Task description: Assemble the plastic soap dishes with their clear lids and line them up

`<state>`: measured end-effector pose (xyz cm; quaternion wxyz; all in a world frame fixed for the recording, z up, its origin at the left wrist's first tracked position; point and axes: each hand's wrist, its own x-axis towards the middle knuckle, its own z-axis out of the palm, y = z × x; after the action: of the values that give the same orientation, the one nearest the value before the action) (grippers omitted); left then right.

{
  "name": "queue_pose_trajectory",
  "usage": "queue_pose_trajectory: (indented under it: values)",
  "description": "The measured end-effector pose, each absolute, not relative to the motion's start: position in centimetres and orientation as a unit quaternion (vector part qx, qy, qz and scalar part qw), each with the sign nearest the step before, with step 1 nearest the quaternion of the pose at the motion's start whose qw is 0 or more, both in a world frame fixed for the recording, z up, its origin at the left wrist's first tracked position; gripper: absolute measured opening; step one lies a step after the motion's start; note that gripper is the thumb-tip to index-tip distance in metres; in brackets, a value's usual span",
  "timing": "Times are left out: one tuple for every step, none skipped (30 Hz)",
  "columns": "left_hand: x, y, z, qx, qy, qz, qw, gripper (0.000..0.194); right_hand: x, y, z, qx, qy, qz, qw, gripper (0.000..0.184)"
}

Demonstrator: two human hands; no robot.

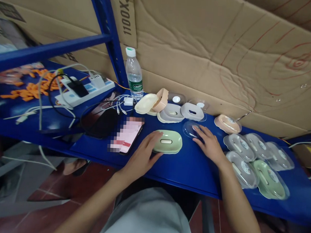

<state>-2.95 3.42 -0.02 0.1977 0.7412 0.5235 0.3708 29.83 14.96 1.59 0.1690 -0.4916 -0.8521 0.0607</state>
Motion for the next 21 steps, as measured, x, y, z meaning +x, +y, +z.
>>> queue_pose_trajectory:
  values:
    - [-3.0,3.4,-0.1,0.734,0.529,0.375,0.201,0.071,29.1,14.5,2.2,-0.467,-0.858,0.090,0.192,0.054]
    - [-3.0,3.4,-0.3,0.727,0.534,0.380,0.203,0.074,28.3,14.0,2.8,-0.436,-0.866,0.123,0.213,0.054]
    - [-3.0,3.4,-0.5,0.721,0.538,0.385,0.205,0.078,27.4,13.4,3.2,-0.403,-0.873,0.152,0.228,0.053]
    - [-3.0,3.4,-0.6,0.716,0.540,0.392,0.206,0.081,26.4,12.7,3.5,-0.375,-0.880,0.170,0.236,0.052]
    - [-3.0,3.4,-0.8,0.714,0.538,0.397,0.208,0.084,25.4,12.0,3.7,-0.356,-0.888,0.172,0.235,0.052]
    - [-3.0,3.4,-1.0,0.713,0.535,0.401,0.210,0.087,24.5,11.3,3.7,-0.343,-0.898,0.158,0.227,0.052]
    - [-3.0,3.5,-1.1,0.713,0.532,0.404,0.213,0.090,23.6,10.6,3.6,-0.333,-0.908,0.134,0.216,0.051]
    - [-3.1,3.5,-1.2,0.712,0.532,0.405,0.215,0.092,22.9,10.1,3.4,-0.323,-0.918,0.104,0.207,0.051]
    - [-3.1,3.5,-1.3,0.711,0.533,0.404,0.216,0.093,22.3,9.6,3.3,-0.312,-0.926,0.074,0.200,0.050]
    - [-3.2,3.6,-1.4,0.711,0.534,0.403,0.217,0.094,21.8,9.3,3.2,-0.299,-0.933,0.049,0.193,0.048]
    - [-3.2,3.6,-1.4,0.711,0.534,0.403,0.217,0.094,21.4,9.1,3.1,-0.286,-0.939,0.030,0.188,0.047]
    - [-3.3,3.6,-1.5,0.711,0.534,0.403,0.217,0.093,21.2,9.0,3.1,-0.276,-0.943,0.016,0.185,0.045]
    - [-3.3,3.6,-1.5,0.711,0.534,0.402,0.218,0.093,21.0,9.0,3.0,-0.269,-0.945,0.007,0.184,0.045]
    - [-3.4,3.6,-1.4,0.710,0.534,0.402,0.221,0.093,20.9,9.0,3.1,-0.266,-0.947,0.002,0.183,0.044]
    - [-3.4,3.6,-1.4,0.708,0.535,0.401,0.225,0.094,20.8,9.1,3.1,-0.266,-0.946,0.000,0.183,0.044]
    - [-3.4,3.6,-1.4,0.706,0.538,0.401,0.228,0.095,20.8,9.1,3.1,-0.269,-0.945,0.000,0.183,0.044]
    - [-3.4,3.7,-1.3,0.703,0.541,0.400,0.230,0.096,20.8,9.2,3.2,-0.275,-0.944,0.001,0.183,0.045]
    - [-3.4,3.7,-1.3,0.701,0.543,0.400,0.231,0.096,20.8,9.2,3.2,-0.280,-0.943,0.002,0.181,0.045]
    - [-3.4,3.7,-1.3,0.701,0.545,0.399,0.231,0.097,20.9,9.1,3.2,-0.285,-0.942,0.000,0.177,0.046]
    - [-3.4,3.7,-1.2,0.700,0.546,0.399,0.229,0.097,20.9,9.0,3.2,-0.290,-0.941,-0.004,0.174,0.047]
    - [-3.3,3.7,-1.2,0.701,0.545,0.399,0.228,0.097,20.9,8.9,3.3,-0.295,-0.940,-0.012,0.171,0.048]
